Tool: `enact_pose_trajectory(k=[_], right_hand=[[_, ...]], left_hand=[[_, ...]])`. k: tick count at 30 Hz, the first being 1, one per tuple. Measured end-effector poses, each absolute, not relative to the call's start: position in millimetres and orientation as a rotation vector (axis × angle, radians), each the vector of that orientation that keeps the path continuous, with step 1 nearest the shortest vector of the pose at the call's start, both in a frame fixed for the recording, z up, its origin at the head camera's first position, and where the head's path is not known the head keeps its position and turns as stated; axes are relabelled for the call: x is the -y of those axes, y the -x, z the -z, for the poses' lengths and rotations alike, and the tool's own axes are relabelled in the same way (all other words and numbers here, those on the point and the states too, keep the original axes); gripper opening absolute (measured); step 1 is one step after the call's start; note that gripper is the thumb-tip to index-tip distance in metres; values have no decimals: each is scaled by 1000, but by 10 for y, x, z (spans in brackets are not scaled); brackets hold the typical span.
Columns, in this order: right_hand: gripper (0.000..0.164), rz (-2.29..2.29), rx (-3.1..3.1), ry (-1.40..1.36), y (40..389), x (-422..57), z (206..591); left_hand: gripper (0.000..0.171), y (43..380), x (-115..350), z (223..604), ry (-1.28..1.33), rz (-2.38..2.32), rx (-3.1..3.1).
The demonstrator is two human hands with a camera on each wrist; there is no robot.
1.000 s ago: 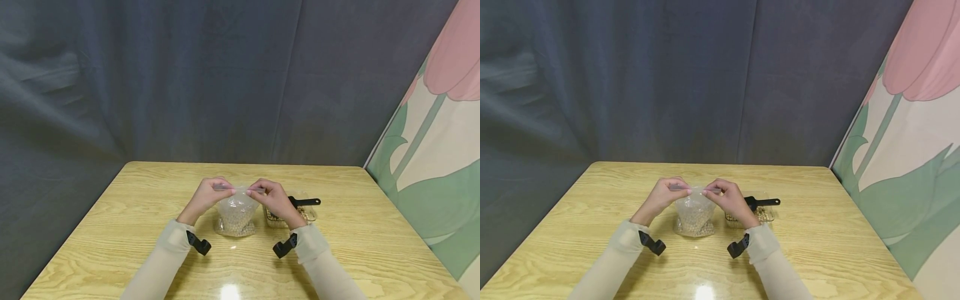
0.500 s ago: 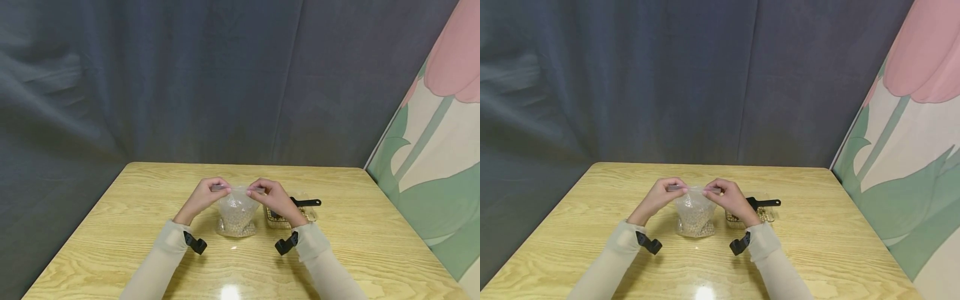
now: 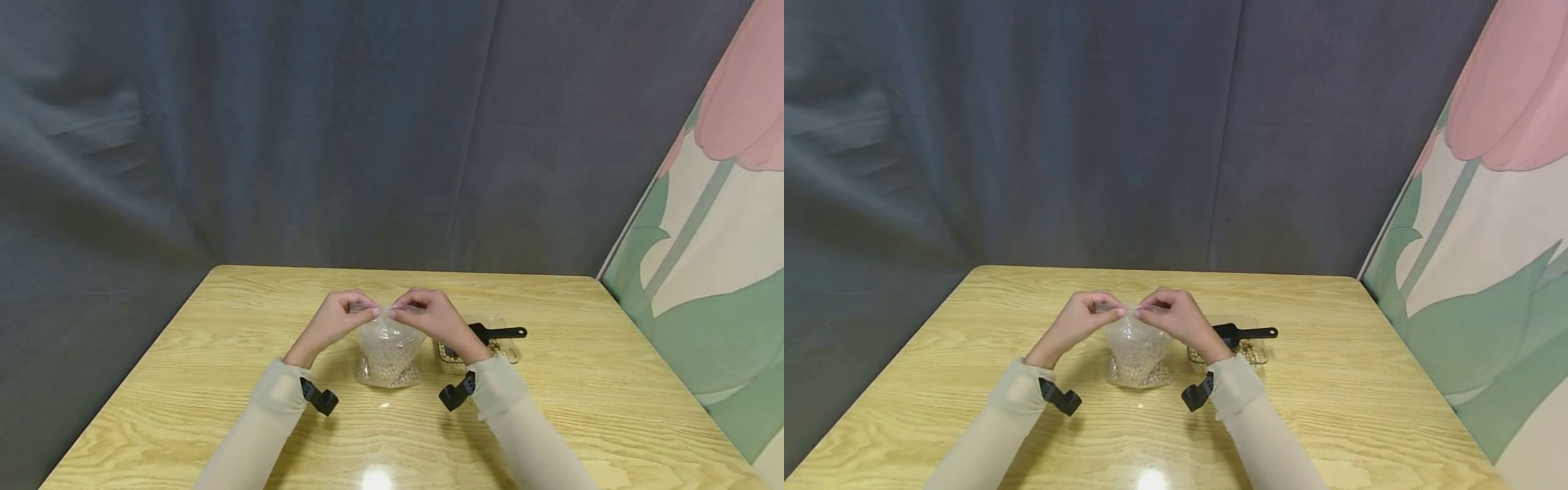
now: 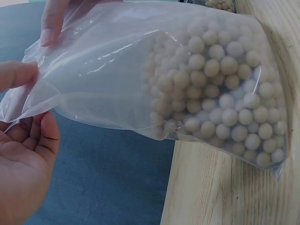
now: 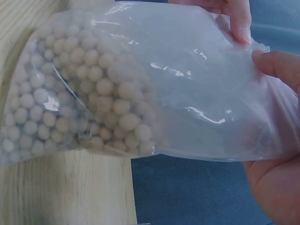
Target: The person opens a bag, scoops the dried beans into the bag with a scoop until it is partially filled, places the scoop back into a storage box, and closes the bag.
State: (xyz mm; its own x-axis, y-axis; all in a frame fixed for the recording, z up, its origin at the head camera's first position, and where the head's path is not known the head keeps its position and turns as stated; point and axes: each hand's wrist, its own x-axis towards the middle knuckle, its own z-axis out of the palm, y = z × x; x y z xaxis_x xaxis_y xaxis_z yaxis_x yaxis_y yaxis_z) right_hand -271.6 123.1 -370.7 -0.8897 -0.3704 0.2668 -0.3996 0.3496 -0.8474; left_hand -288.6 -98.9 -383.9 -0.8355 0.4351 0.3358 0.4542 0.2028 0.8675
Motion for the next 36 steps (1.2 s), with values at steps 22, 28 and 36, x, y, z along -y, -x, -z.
enact_pose_trajectory(k=[22,28,36], right_hand=[[12,-1294,2576,-929,2719,-1357,3647],[12,-1291,2572,-933,2732,-1396,3650],[14,-1334,2561,-924,2745,-1451,3673]], left_hand=[[14,2861,956,3793,864,1668,2448],[15,2884,960,3801,861,1662,2458],[14,2906,963,3816,839,1668,2447]])
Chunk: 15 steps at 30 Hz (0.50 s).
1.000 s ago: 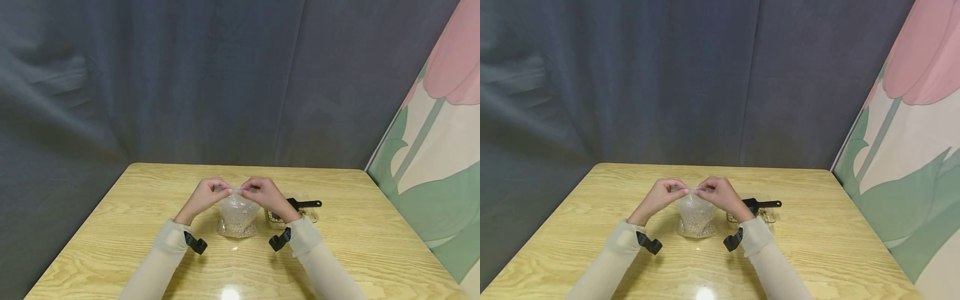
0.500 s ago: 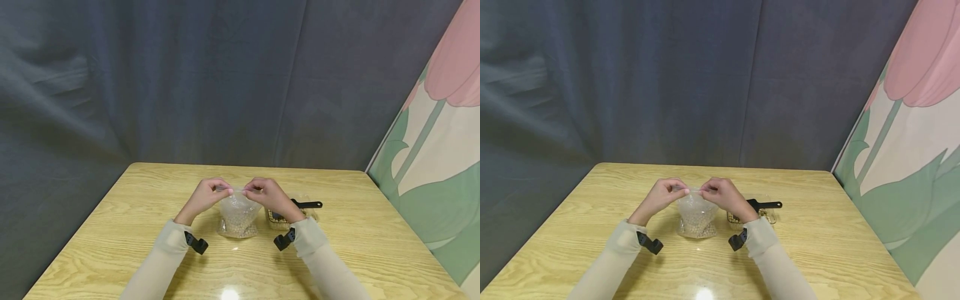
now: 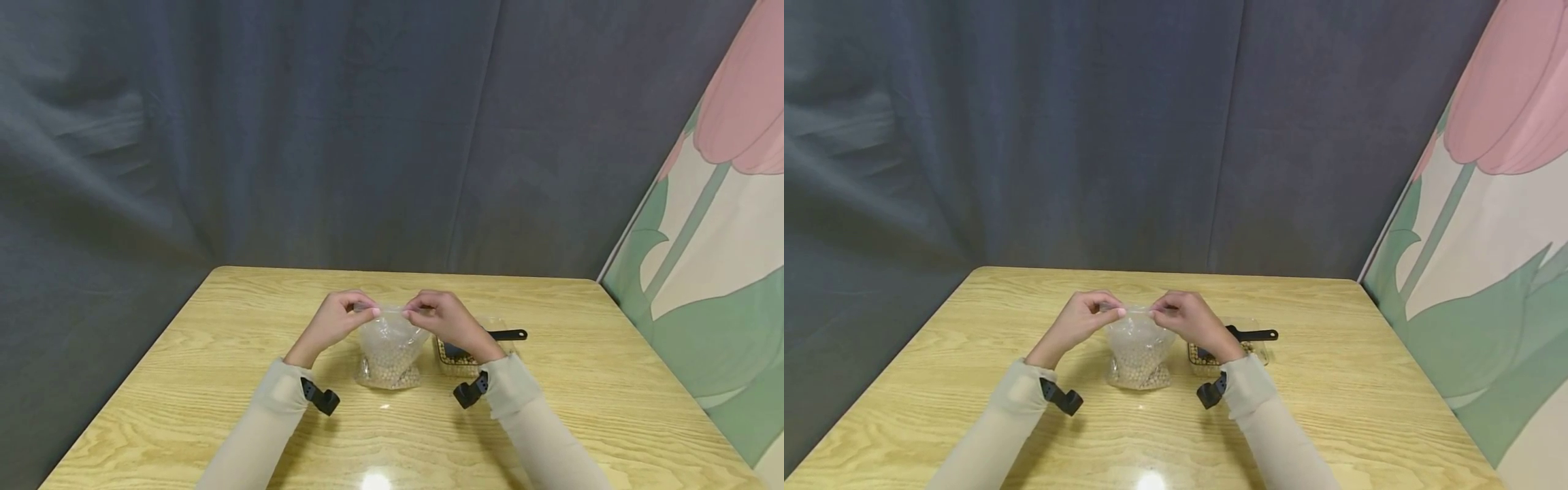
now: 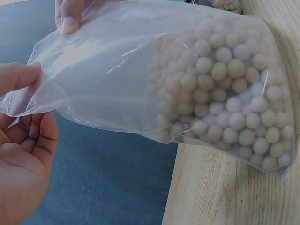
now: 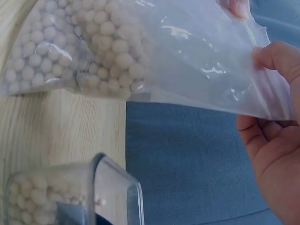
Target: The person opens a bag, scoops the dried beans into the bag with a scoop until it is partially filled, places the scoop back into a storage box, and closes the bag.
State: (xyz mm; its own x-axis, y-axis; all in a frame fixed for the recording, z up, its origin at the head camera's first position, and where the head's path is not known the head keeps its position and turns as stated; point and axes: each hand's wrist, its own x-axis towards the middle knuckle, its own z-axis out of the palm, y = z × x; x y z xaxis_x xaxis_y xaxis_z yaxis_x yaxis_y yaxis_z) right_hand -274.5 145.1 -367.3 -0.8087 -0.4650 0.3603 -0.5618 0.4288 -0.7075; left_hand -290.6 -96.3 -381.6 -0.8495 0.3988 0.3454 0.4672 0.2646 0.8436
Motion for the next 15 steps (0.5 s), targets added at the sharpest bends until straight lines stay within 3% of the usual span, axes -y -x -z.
enact_pose_trajectory(k=[15], right_hand=[[14,-1226,2600,-820,2779,-1610,3723]], left_hand=[[17,2939,999,3847,832,1658,2444]])
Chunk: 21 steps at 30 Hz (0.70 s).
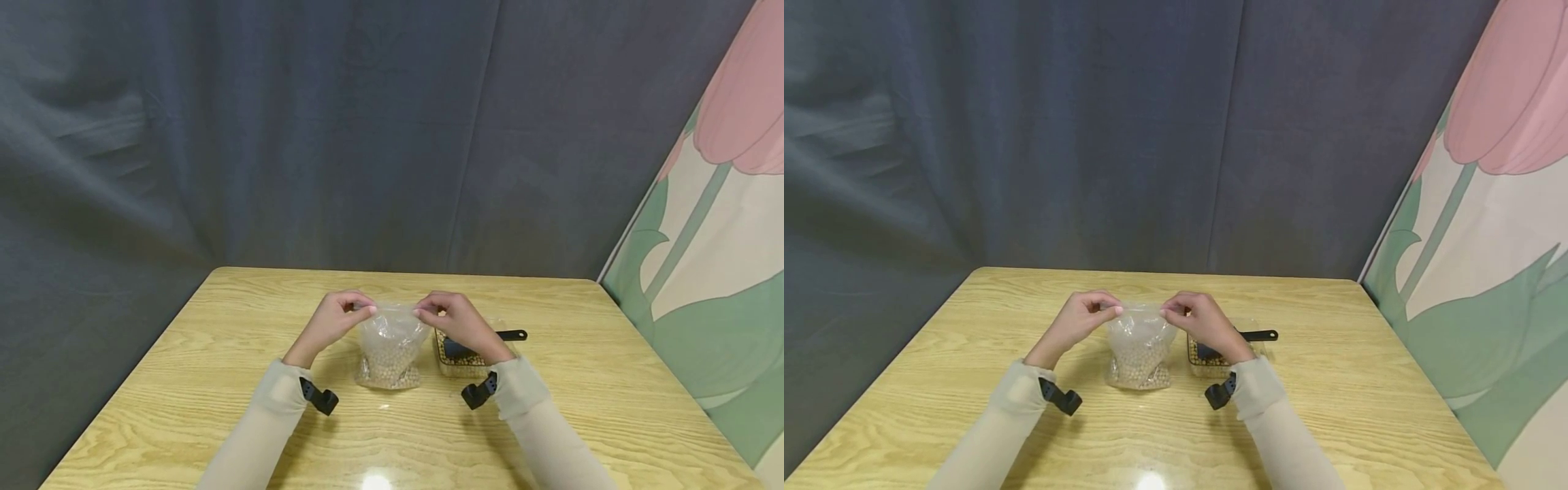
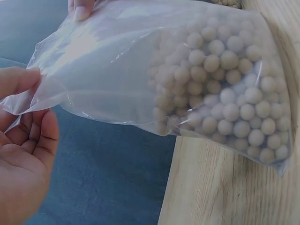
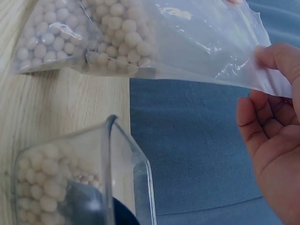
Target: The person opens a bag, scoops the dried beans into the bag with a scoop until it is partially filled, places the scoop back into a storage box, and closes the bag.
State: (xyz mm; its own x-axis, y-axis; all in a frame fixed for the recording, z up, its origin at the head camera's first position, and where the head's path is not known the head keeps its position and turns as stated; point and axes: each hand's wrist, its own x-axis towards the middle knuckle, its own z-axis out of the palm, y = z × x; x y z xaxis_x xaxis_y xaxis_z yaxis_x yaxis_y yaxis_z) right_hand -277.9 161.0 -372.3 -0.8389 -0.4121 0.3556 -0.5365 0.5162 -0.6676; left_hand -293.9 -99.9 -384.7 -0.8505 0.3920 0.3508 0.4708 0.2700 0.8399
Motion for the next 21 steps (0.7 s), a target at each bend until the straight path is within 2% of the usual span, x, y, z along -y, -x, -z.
enact_pose_trajectory(k=[13,21], right_hand=[[21,-1318,2627,-738,2785,-1716,3752],[30,-1436,2658,-741,2761,-1739,3733]], left_hand=[[20,2991,1009,3896,749,1715,2458],[20,2776,989,3651,748,1717,2455]])
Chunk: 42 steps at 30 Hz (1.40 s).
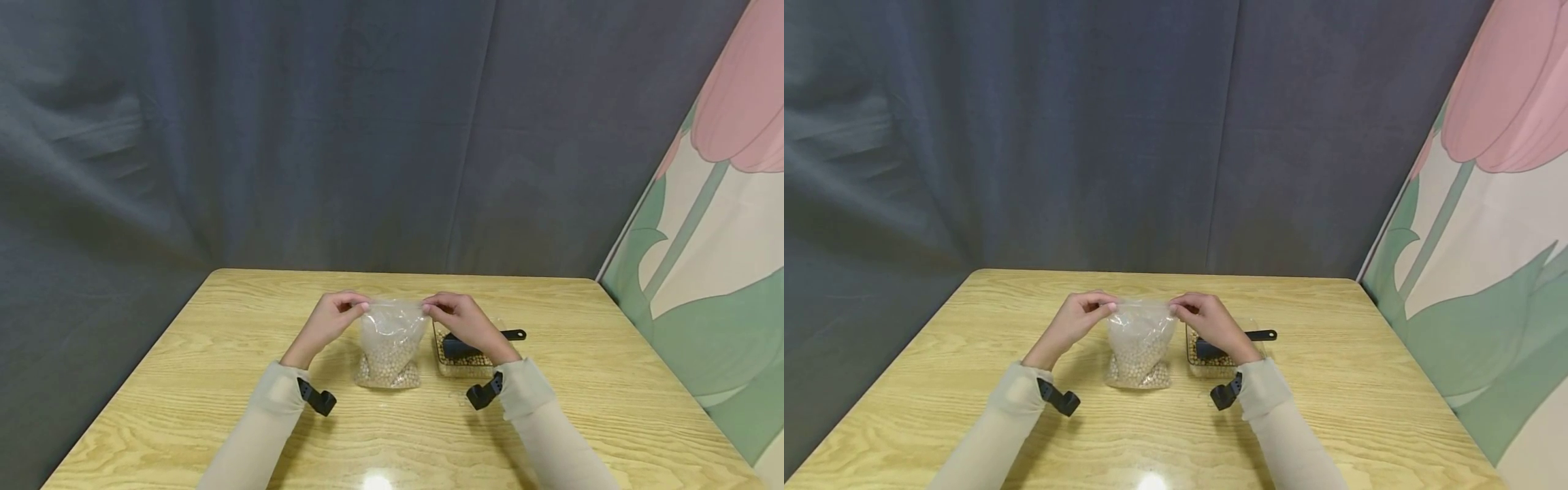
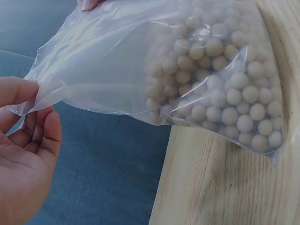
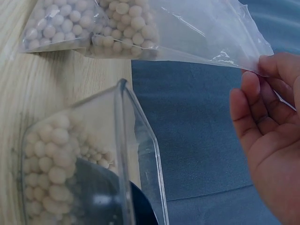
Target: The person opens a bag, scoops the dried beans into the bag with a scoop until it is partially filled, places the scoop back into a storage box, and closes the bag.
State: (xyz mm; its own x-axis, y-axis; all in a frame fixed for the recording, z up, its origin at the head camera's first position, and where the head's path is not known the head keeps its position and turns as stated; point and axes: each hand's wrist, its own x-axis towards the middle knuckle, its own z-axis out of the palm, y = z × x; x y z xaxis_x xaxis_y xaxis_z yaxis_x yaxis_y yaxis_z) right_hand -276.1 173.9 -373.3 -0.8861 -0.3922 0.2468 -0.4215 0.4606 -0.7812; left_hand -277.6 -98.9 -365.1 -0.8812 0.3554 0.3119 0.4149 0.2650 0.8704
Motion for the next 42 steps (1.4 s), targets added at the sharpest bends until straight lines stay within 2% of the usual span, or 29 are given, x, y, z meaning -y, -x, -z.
enact_pose_trajectory(k=[7,25,42], right_hand=[[31,-1482,2638,-696,2829,-1732,3803],[36,-1488,2649,-512,2878,-1731,3890],[49,-1545,2703,-501,2897,-1753,3926]], left_hand=[[24,3025,1012,3931,696,1795,2433],[29,3128,1025,4032,496,1845,2390],[37,3195,1040,4121,441,1884,2388]])
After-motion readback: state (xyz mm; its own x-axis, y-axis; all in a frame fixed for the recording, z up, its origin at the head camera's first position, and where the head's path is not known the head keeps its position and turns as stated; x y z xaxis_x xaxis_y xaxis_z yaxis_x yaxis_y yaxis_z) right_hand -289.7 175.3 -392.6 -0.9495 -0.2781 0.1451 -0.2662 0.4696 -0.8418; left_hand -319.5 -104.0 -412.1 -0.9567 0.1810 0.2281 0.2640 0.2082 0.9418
